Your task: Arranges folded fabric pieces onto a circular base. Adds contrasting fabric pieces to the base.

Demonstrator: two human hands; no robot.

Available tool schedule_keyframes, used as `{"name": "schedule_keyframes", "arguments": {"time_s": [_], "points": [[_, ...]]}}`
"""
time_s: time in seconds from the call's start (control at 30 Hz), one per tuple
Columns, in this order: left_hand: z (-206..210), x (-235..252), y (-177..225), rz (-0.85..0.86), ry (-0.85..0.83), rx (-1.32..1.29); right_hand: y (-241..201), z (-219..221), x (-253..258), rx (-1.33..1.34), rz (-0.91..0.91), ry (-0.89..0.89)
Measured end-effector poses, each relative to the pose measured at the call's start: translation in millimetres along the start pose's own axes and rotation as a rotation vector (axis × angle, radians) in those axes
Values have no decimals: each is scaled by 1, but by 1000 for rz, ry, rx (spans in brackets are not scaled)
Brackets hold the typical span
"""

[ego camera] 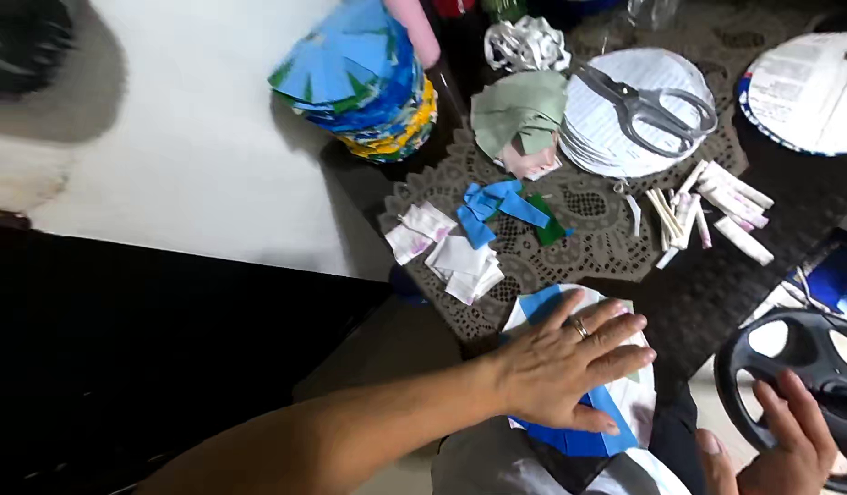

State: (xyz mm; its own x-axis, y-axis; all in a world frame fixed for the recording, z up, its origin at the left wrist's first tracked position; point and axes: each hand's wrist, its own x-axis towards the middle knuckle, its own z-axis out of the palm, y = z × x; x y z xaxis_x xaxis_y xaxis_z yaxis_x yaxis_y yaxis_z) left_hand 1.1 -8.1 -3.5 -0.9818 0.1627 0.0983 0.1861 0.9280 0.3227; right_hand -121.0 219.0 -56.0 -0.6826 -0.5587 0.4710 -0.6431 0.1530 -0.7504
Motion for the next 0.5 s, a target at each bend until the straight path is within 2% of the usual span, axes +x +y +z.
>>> {"name": "schedule_keyframes", "arguments": {"time_s": [0.07,0.1,0.23,0.3,0.4,0.5], "points": [[-8,1,-1,-87,94,-23,-1,2,4,-29,-36,-13],[-16,2,-4,-188,153,-8,-2,4,7,-28,-48,-19],[-76,-8,-51,-770,280,8,-12,12,36,-4,-142,-61],[-99,-26,-76,-986,315,33,-22,22,57,-21,-224,-97],[-107,-42,-99,-1175,321,28,-39,47,86,-37,-321,-164],[-100,-37,-106,-1233,299,-58,-52,74,109,-67,-331,-249]]}}
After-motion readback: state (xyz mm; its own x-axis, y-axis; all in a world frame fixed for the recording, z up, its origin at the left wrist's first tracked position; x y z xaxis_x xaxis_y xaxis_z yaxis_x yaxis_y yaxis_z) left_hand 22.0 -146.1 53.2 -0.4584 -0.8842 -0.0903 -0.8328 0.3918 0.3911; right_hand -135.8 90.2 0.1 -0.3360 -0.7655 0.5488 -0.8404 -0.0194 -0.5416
